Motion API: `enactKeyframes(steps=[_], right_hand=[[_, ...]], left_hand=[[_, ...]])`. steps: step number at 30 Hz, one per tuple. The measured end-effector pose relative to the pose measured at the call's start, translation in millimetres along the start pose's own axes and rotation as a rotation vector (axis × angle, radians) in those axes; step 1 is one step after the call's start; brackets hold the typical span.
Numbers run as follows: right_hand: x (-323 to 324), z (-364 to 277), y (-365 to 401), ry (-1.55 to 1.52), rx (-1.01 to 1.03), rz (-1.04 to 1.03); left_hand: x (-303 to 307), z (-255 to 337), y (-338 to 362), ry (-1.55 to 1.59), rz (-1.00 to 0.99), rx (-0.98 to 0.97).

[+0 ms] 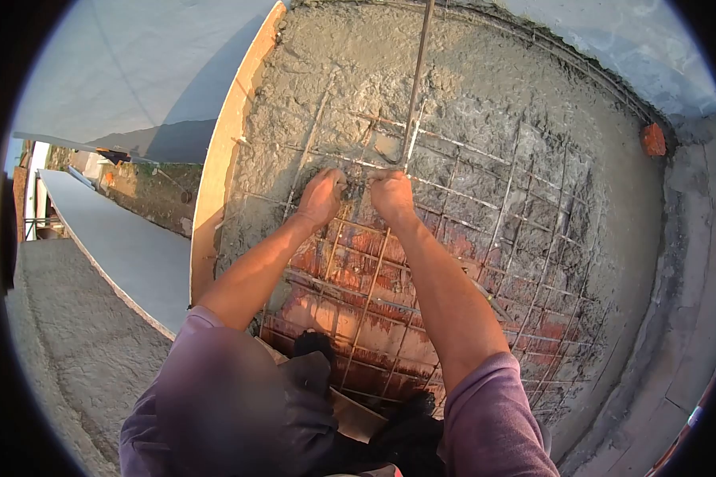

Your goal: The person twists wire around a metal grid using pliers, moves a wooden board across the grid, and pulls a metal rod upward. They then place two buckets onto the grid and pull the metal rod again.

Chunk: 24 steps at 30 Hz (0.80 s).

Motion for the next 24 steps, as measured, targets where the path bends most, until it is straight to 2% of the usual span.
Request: enactKeyframes(steps=[2, 3, 5, 9, 13, 18, 20, 22, 24], right_hand=[[-11.7, 6.8, 4.1, -0.210, -0.113, -0.117], [-15.8, 5.2, 10.4, -0.188, -0.021, -0.127], [-24.8, 4.7, 27.5, -0.144, 0.164, -0.146], [-43.3, 14.7, 44.6, 0.411, 0.437, 0.031], [-37.6, -10.3, 67.0, 0.513, 0.264, -0.011], [-34.9, -15.6, 55.2, 0.468, 0.331, 0.027], [-21.9, -19.2, 41.0, 0.393, 0.410, 0.084], [-5.8, -24.3, 35.9, 0.469, 0.356, 0.145], [4.9, -35.8, 38.1, 0.581, 0.306, 0.181]], left_hand=[[-20.2, -26.7, -5.9, 0.021, 0.041, 0.002], [-28.0, -36.8, -7.5, 0.030, 0.060, 0.003], [-14.9, -19.4, -11.8, 0.097, 0.071, 0.009], [-9.7, -6.2, -20.3, 0.176, 0.113, 0.050], [-13.1, 2.9, -23.4, 0.239, 0.012, 0.140], [-5.9, -2.2, -17.5, 0.421, -0.089, 0.082], [-5.4, -10.8, -19.2, 0.386, -0.139, 0.097], [-16.6, -19.8, -21.7, 0.433, -0.121, 0.115], [-17.3, -14.2, -21.7, 0.321, -0.076, 0.116]])
Point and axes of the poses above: each hand's wrist, its own y-axis away from the middle knuckle, its own x-axis out of the back of the hand, z = x × y, the point moved 4 cm from there along -y, towards the middle knuckle, and after that the axes turned 12 degrees about -x, right-handed, at the moved point
